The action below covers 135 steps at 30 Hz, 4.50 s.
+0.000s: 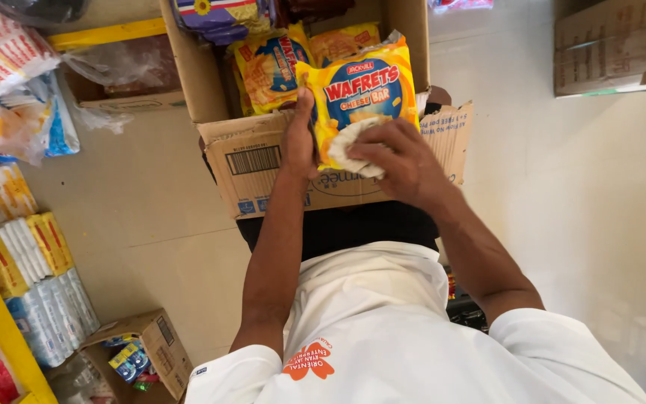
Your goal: The person wipes individual snack bags clean with a cloth, holding each bag with one hand and wiping with the other, flipping the bags to clean all sides.
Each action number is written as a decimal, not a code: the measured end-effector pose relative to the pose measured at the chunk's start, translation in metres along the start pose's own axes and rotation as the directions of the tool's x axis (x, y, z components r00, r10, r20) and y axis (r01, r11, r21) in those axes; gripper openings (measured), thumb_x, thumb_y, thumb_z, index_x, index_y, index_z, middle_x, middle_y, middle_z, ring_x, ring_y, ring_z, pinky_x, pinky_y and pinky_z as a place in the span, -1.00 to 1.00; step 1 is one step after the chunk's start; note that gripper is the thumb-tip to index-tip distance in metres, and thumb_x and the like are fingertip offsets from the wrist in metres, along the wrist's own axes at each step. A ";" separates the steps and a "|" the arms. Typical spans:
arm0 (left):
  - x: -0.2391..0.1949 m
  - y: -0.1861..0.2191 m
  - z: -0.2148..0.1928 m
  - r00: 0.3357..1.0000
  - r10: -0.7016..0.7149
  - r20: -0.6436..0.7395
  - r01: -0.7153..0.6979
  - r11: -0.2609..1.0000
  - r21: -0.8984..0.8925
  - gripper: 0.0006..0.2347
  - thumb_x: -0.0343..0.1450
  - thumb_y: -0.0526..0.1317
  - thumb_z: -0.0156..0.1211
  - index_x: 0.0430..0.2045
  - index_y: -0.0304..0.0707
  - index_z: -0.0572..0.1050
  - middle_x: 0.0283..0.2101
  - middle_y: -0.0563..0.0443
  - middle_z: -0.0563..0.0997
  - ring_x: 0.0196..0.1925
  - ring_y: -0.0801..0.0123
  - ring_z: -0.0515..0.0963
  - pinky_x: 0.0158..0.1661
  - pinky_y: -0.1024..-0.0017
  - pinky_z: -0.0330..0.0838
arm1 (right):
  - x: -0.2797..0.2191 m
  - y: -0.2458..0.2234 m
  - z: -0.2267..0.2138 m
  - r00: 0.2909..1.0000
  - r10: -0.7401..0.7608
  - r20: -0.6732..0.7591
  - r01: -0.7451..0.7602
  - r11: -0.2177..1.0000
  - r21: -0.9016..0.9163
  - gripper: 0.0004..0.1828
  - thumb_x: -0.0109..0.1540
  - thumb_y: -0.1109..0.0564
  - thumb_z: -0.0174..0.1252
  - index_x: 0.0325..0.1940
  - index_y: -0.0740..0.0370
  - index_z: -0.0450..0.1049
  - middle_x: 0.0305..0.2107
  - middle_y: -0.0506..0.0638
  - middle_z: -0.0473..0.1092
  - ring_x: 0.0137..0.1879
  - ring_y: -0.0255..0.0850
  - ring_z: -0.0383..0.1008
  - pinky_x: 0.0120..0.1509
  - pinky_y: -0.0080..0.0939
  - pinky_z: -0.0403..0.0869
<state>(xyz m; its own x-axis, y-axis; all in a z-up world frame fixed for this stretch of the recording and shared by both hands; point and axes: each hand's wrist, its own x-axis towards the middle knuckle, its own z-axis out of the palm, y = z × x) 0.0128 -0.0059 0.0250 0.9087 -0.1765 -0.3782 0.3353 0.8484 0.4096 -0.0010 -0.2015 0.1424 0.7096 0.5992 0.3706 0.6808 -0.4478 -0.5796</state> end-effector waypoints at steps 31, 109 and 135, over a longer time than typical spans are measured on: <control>-0.004 -0.001 0.002 0.994 0.088 0.061 -0.090 0.995 0.033 -0.53 0.56 -0.01 0.12 0.27 -0.37 0.32 0.16 -0.09 0.54 0.16 0.24 0.58 0.19 0.21 0.49 | -0.010 0.027 -0.019 0.981 0.164 -0.104 -0.172 0.982 -0.074 -0.56 0.01 0.34 0.45 -0.05 0.22 0.56 -0.12 0.10 0.46 0.03 0.09 0.52 0.09 0.00 0.54; -0.018 0.002 -0.019 0.993 0.105 0.045 -0.108 0.992 0.072 -0.55 0.39 -0.32 0.23 0.20 -0.27 0.34 0.06 -0.06 0.58 0.08 0.24 0.62 0.07 0.28 0.54 | 0.040 0.006 0.029 0.950 0.048 -0.309 -0.078 0.993 -0.084 -0.60 0.08 0.29 0.38 -0.01 0.09 0.56 0.01 -0.07 0.48 0.19 -0.03 0.43 0.34 -0.01 0.41; -0.020 -0.001 -0.016 0.991 0.136 -0.014 -0.133 0.982 0.134 -0.59 0.47 -0.30 0.22 0.21 -0.31 0.32 0.08 -0.11 0.52 0.08 0.22 0.59 0.10 0.22 0.54 | 0.051 0.033 0.042 0.921 0.117 -0.371 -0.181 0.973 -0.144 -0.55 0.10 0.36 0.31 0.05 0.10 0.56 0.01 -0.08 0.50 0.18 -0.04 0.44 0.27 0.00 0.31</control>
<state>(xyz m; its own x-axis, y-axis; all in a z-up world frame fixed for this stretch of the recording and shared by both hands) -0.0093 0.0049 0.0192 0.9423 -0.0529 -0.3306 0.2421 0.7899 0.5634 0.0498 -0.1575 0.1119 0.8005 0.2537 0.5429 0.5598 -0.6398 -0.5265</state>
